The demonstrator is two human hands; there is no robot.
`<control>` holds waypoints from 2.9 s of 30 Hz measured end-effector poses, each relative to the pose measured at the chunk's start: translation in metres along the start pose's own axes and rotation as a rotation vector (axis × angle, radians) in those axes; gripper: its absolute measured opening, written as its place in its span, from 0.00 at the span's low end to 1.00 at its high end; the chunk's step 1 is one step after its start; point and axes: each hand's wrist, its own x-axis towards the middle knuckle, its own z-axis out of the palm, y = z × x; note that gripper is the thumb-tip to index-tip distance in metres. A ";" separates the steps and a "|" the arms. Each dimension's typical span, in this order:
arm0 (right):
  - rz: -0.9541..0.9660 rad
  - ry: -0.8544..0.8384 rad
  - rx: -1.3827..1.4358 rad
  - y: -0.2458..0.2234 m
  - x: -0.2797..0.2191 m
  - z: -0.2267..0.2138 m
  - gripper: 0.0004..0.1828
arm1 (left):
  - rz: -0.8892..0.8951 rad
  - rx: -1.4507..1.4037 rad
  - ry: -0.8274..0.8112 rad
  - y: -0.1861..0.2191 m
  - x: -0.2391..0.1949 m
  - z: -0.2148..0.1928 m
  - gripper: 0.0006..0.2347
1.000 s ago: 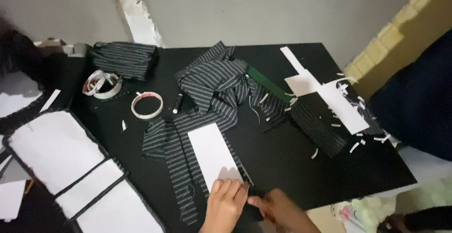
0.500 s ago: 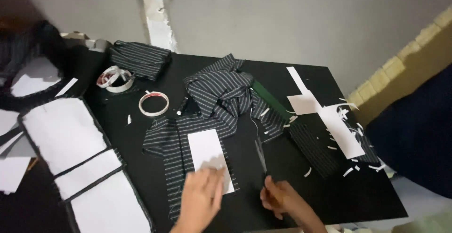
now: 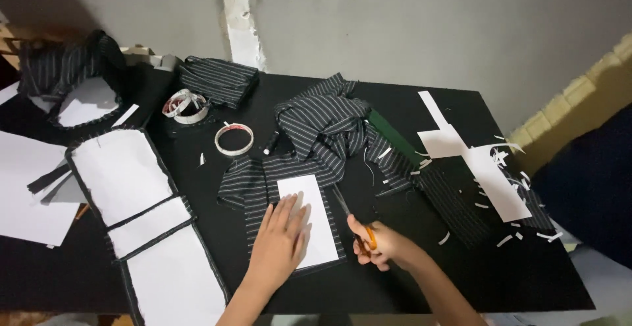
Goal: Cutting fabric pieces using a paper template and applying double-sided tape to the edges.
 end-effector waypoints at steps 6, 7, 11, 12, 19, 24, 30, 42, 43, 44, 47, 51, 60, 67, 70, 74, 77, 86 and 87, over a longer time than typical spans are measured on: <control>0.048 0.009 0.047 -0.002 0.012 0.005 0.37 | -0.029 -0.145 -0.052 0.006 -0.002 -0.004 0.16; 0.039 0.017 0.046 -0.002 0.014 0.005 0.37 | -0.021 -0.143 -0.044 0.005 -0.002 -0.002 0.16; 0.043 -0.007 0.010 -0.014 0.008 0.006 0.38 | -0.061 -0.192 -0.060 0.003 0.001 0.000 0.16; 0.073 -0.019 -0.002 -0.019 0.003 0.008 0.38 | -0.074 -0.200 -0.049 0.004 -0.001 0.000 0.16; 0.076 0.032 -0.018 -0.018 0.017 0.018 0.36 | -0.106 -0.254 -0.112 -0.001 0.001 0.000 0.18; 0.007 0.135 0.022 -0.021 0.005 0.030 0.32 | -0.082 -0.233 -0.077 0.003 0.000 -0.006 0.17; 0.034 0.161 0.061 -0.024 0.009 0.033 0.30 | -0.094 -0.221 -0.097 0.000 -0.003 0.002 0.18; 0.108 0.209 0.090 -0.032 0.013 0.035 0.31 | -0.076 -0.175 -0.081 0.003 -0.002 0.000 0.18; 0.105 0.206 0.089 -0.033 0.011 0.035 0.31 | -0.077 -0.170 -0.081 0.002 -0.001 0.000 0.18; 0.066 0.195 0.088 -0.033 0.009 0.035 0.31 | -0.074 -0.175 -0.082 0.001 -0.001 0.002 0.18; 0.040 0.169 0.089 -0.030 0.009 0.036 0.31 | -0.073 -0.169 -0.082 0.002 -0.003 -0.002 0.17; 0.120 0.216 0.096 -0.031 0.014 0.036 0.31 | -0.079 -0.168 -0.088 0.003 -0.003 0.000 0.17; 0.028 0.175 0.120 -0.022 0.019 0.035 0.30 | -0.059 -0.168 -0.068 0.003 -0.002 -0.003 0.17; -0.010 0.172 0.126 -0.018 0.020 0.036 0.30 | -0.064 -0.183 -0.077 0.004 -0.002 -0.005 0.17; -0.044 0.191 0.101 -0.021 0.014 0.037 0.31 | -0.059 -0.176 -0.067 0.004 -0.001 -0.004 0.17; -0.053 0.185 0.142 -0.021 0.016 0.038 0.31 | -0.058 -0.155 -0.067 0.003 -0.004 0.001 0.17; 0.026 0.206 0.128 -0.021 0.019 0.037 0.32 | -0.064 -0.166 -0.082 0.003 -0.004 -0.002 0.17; -0.027 0.179 0.135 -0.024 0.019 0.036 0.33 | -0.046 -0.142 -0.068 0.005 -0.002 -0.005 0.16; -0.013 0.178 0.121 -0.025 0.020 0.036 0.33 | -0.046 -0.139 -0.070 0.005 -0.002 -0.004 0.16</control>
